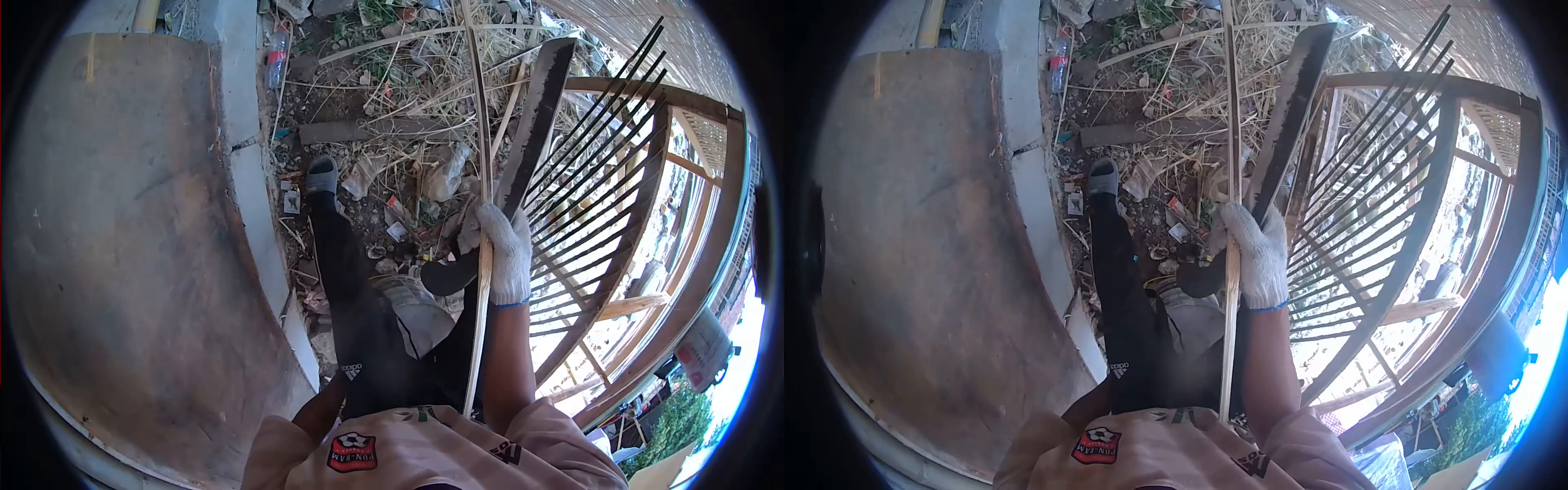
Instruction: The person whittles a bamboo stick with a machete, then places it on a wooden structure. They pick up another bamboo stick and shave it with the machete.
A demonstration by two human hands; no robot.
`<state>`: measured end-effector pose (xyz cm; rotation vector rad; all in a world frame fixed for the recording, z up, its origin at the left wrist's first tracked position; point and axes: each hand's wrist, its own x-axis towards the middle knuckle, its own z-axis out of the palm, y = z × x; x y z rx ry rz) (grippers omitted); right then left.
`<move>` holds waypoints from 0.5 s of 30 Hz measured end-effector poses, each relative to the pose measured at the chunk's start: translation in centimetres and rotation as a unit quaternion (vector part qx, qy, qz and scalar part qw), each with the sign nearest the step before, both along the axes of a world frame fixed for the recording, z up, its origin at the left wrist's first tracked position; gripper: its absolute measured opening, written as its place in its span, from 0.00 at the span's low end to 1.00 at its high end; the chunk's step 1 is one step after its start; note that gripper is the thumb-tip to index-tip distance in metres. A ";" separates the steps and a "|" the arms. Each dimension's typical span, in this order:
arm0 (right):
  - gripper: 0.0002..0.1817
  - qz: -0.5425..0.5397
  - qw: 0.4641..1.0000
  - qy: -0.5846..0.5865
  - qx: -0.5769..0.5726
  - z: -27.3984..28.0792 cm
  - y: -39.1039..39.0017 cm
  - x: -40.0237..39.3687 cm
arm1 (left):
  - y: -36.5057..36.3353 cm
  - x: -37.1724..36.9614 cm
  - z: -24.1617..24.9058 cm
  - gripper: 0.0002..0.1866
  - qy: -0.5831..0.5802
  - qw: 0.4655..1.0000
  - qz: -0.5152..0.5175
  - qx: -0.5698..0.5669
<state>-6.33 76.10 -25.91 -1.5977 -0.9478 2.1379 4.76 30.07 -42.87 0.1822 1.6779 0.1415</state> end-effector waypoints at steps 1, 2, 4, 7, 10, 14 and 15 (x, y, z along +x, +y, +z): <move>0.10 0.022 0.999 0.029 -0.020 -1.2 0.8 -0.2 | 0.8 0.2 -1.6 0.38 0.020 1.000 0.011 0.001; 0.10 0.023 0.999 0.031 -0.021 -2.2 1.2 -0.6 | 1.6 1.0 -2.5 0.38 0.032 0.999 0.017 -0.001; 0.12 0.069 0.997 0.039 0.006 -3.1 1.8 -0.8 | 3.0 6.1 -1.4 0.37 0.034 0.999 0.036 -0.020; 0.15 0.121 0.991 0.056 -0.001 -4.5 2.7 0.1 | 6.0 10.5 -1.9 0.37 0.059 0.995 0.073 -0.043; 0.18 0.153 0.984 0.083 -0.032 -5.9 3.4 0.3 | 3.0 7.2 -3.6 0.37 0.090 0.988 0.097 -0.075; 0.18 0.198 0.978 0.001 0.062 -8.5 3.7 -1.1 | 3.2 7.4 -6.4 0.37 0.134 0.978 0.128 -0.093; 0.17 0.199 0.973 -0.020 0.113 -9.4 4.2 -1.8 | 3.1 7.4 -7.2 0.37 0.147 0.975 0.135 -0.097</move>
